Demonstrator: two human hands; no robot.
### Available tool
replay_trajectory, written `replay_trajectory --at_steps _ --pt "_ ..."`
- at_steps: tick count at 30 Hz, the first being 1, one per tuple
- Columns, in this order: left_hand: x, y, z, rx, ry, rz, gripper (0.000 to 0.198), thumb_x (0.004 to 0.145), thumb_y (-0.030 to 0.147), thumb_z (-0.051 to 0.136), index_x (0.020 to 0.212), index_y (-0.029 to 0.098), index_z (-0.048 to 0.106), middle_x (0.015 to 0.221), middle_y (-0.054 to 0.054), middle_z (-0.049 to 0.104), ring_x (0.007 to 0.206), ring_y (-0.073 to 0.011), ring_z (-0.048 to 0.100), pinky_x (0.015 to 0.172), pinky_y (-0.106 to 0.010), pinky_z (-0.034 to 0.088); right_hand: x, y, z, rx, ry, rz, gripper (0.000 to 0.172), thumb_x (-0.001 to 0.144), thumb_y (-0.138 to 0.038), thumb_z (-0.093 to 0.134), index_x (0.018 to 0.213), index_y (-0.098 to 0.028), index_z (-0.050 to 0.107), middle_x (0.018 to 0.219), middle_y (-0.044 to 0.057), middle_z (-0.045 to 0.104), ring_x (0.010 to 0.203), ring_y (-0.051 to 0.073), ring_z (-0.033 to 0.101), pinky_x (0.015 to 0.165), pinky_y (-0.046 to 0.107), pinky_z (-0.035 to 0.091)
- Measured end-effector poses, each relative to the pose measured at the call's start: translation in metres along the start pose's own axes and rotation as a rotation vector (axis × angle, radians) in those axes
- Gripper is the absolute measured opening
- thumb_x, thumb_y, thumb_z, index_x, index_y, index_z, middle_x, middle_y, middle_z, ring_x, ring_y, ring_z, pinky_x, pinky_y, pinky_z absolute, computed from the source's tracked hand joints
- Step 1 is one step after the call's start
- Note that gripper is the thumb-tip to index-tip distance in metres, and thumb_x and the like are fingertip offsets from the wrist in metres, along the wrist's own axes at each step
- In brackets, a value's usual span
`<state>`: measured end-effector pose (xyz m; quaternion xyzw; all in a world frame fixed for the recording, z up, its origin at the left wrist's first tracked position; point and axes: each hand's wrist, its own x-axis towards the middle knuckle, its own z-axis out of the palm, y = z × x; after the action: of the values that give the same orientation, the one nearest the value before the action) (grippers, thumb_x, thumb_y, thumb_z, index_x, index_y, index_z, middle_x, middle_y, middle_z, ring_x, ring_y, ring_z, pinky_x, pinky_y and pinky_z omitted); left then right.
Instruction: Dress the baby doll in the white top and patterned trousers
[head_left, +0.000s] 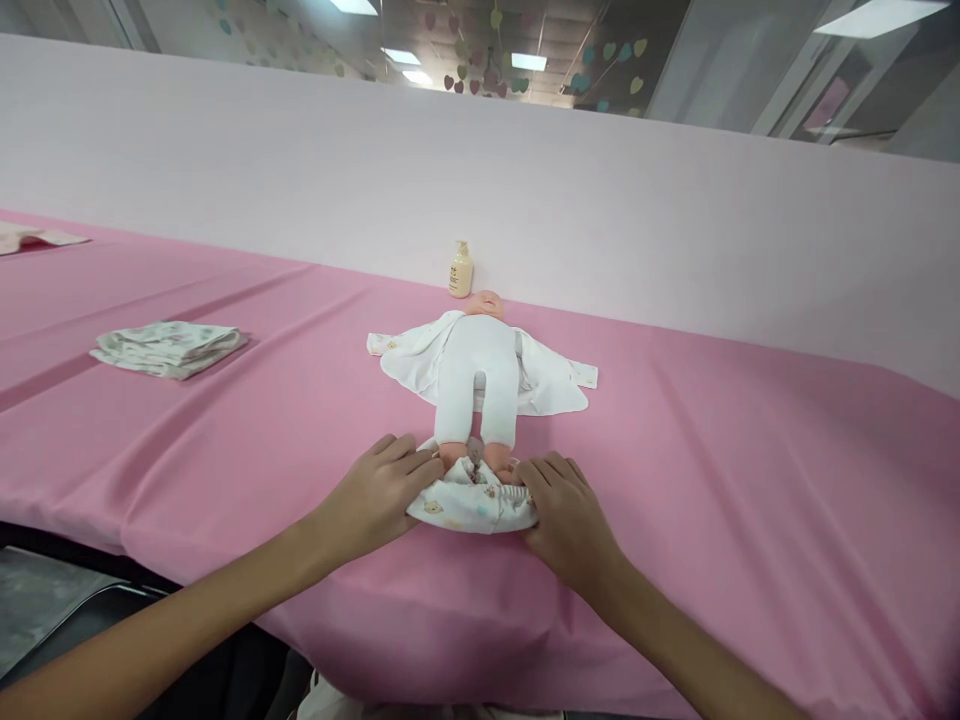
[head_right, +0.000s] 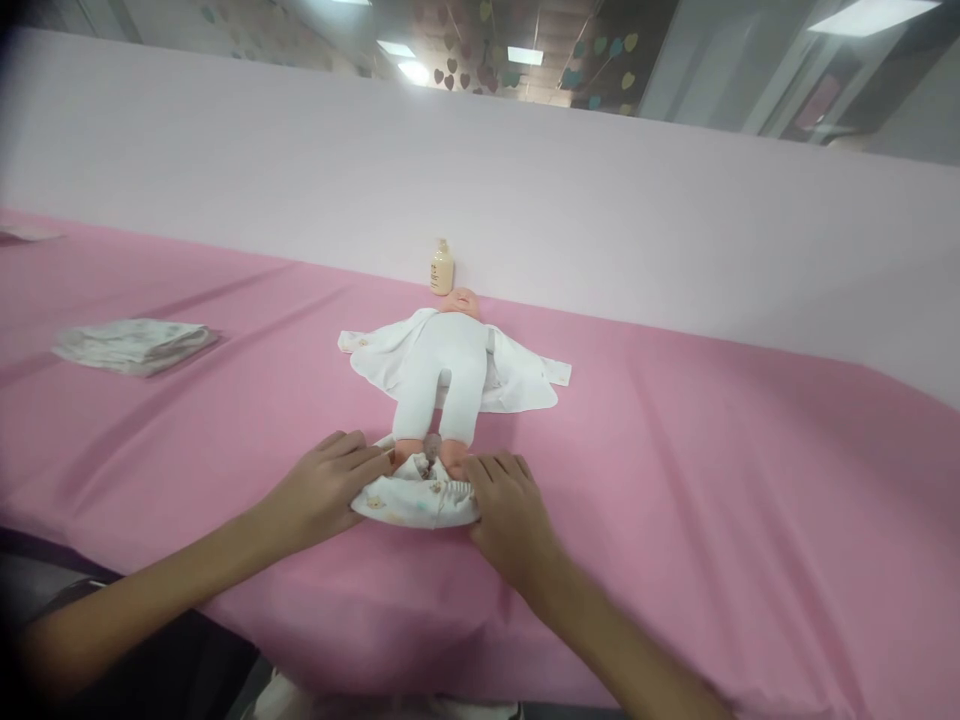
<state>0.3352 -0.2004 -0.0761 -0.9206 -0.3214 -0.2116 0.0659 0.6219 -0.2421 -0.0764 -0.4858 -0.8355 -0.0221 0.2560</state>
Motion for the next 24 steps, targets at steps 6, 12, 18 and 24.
replay_trajectory --at_steps 6,12,18,24 --pt "-0.010 0.014 -0.013 -0.076 0.006 0.021 0.013 0.099 0.016 0.062 0.111 0.022 0.065 0.104 -0.007 0.077 0.088 -0.0252 0.059 0.077 -0.041 0.042 -0.013 -0.010 -0.008 0.039 -0.069 -0.088 0.037 0.069 0.006 0.057 0.092 -0.022 0.055 0.093 0.006 0.070 0.091 0.026 0.057 0.085 0.041 0.042" --pt "-0.001 0.023 -0.051 -0.359 -0.129 -0.007 0.019 0.094 0.037 0.073 0.104 0.024 0.064 0.099 -0.004 0.072 0.090 -0.0230 0.060 0.084 -0.038 0.046 0.003 -0.020 -0.048 0.440 -0.280 -0.005 0.025 0.084 -0.022 0.078 0.090 -0.023 0.055 0.096 0.003 0.068 0.089 0.022 0.059 0.085 0.039 0.048" --pt "0.017 0.018 -0.102 -0.487 -0.209 0.004 0.027 0.073 0.022 0.073 0.097 0.023 0.061 0.095 -0.002 0.066 0.089 -0.0232 0.059 0.081 -0.035 0.051 0.020 -0.030 -0.097 0.724 -0.531 0.123 0.043 0.083 -0.046 0.086 0.108 -0.025 0.059 0.103 0.002 0.071 0.083 0.019 0.064 0.067 0.030 0.049" --pt "0.054 -0.014 -0.132 -0.418 -0.163 0.038 0.044 0.080 0.026 0.066 0.124 0.026 0.061 0.116 -0.006 0.065 0.109 -0.0284 0.058 0.088 -0.038 0.055 0.062 -0.024 -0.142 0.552 -0.417 0.083 0.041 0.086 -0.049 0.083 0.113 -0.027 0.061 0.107 0.003 0.072 0.090 0.024 0.066 0.068 0.032 0.050"
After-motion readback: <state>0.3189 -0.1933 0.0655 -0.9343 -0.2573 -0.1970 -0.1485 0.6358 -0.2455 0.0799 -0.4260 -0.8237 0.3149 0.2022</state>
